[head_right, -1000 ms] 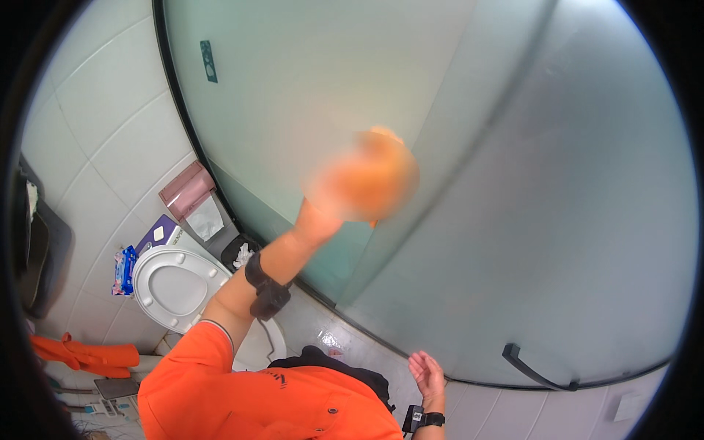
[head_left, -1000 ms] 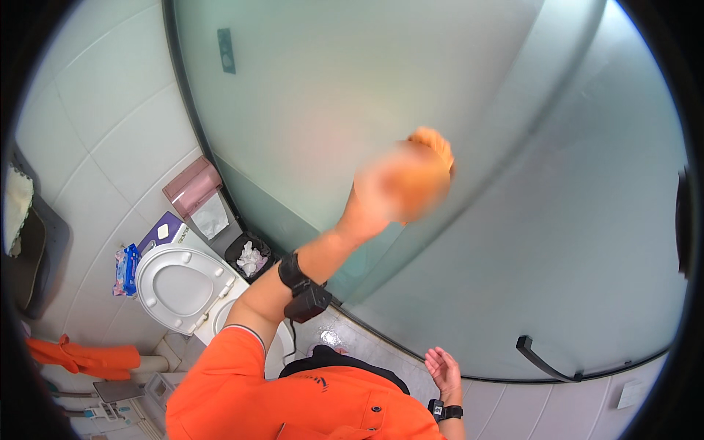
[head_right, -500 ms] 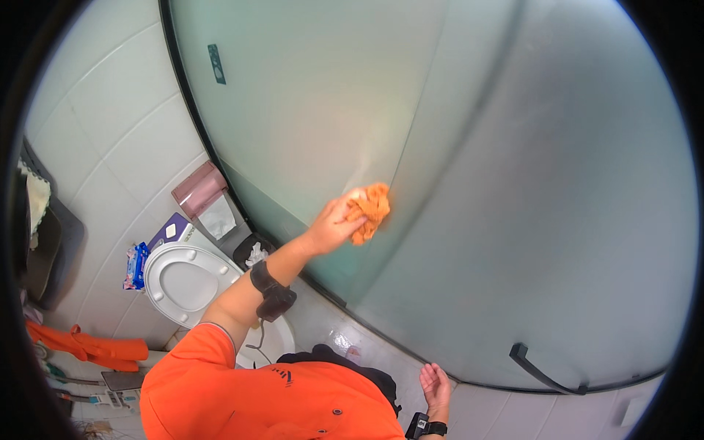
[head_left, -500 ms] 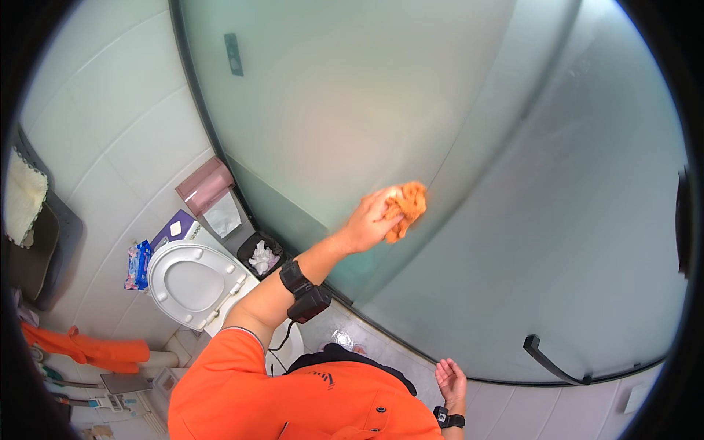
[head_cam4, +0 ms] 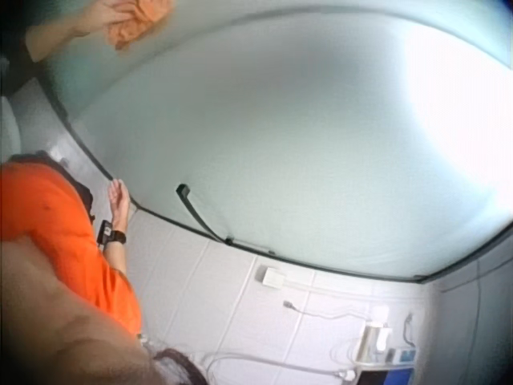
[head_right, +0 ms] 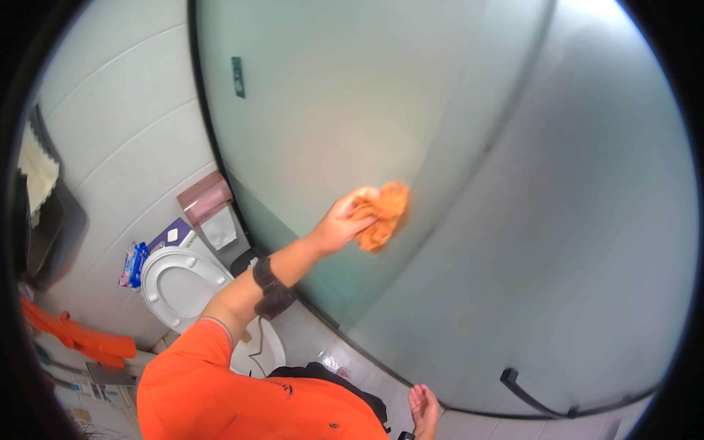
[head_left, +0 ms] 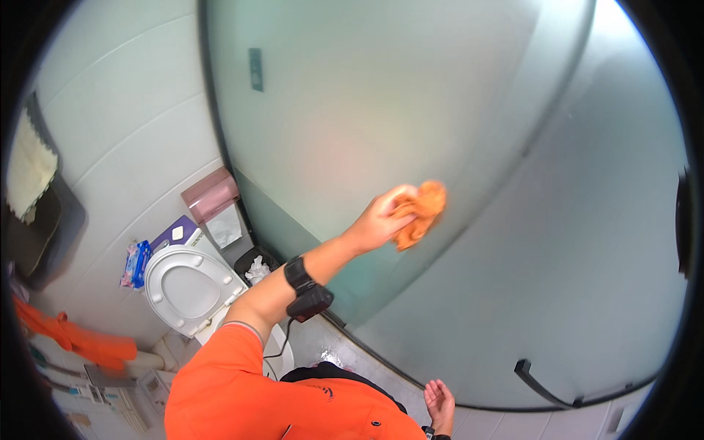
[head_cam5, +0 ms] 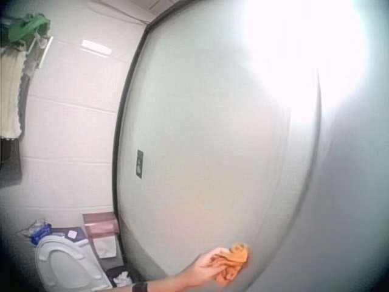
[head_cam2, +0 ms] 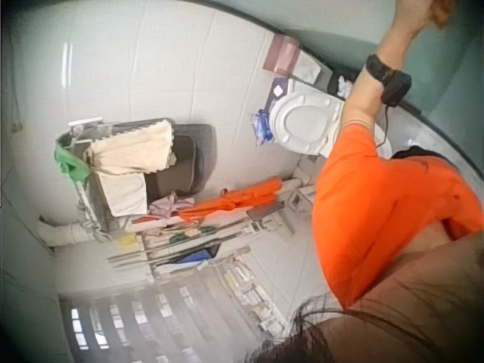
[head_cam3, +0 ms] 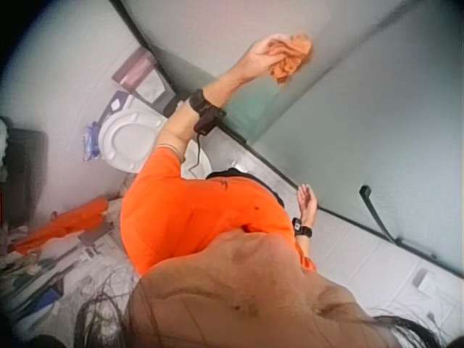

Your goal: The person wipes the frosted glass panel and handle of a shower door using a cloth.

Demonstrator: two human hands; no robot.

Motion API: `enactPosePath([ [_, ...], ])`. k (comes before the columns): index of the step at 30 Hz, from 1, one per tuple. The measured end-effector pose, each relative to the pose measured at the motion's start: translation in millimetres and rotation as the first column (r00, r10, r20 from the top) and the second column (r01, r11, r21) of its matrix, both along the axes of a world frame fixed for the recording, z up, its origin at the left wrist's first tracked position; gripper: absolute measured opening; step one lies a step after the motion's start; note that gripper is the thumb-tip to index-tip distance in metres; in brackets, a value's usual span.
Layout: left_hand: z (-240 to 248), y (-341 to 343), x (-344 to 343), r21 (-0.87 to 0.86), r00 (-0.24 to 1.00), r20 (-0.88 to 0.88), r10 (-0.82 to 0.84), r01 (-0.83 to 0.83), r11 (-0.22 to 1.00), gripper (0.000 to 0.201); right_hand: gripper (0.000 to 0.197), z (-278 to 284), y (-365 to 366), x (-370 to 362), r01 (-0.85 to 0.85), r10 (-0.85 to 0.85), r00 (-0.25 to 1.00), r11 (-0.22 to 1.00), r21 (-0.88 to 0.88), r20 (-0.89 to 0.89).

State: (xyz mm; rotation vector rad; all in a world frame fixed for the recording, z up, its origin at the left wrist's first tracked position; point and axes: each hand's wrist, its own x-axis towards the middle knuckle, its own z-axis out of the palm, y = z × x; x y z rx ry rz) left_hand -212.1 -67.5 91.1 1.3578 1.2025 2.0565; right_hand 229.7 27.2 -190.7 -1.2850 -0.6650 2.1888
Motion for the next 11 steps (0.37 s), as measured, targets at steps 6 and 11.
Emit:
enactPosePath([
  [6, 93, -1, -5, 0.099, 0.997, -0.065, -0.043, 0.05, 0.994, 0.018, 0.024, 12, 2, -12, -0.047, 0.047, 0.999, 0.999, 0.017, -0.004],
  [11, 46, -8, -16, 0.078, 0.928, -0.326, 0.181, -0.165, 0.983, 0.025, 0.027, -12, 18, -11, -0.08, 0.08, 0.997, 0.996, -0.026, 0.0],
])
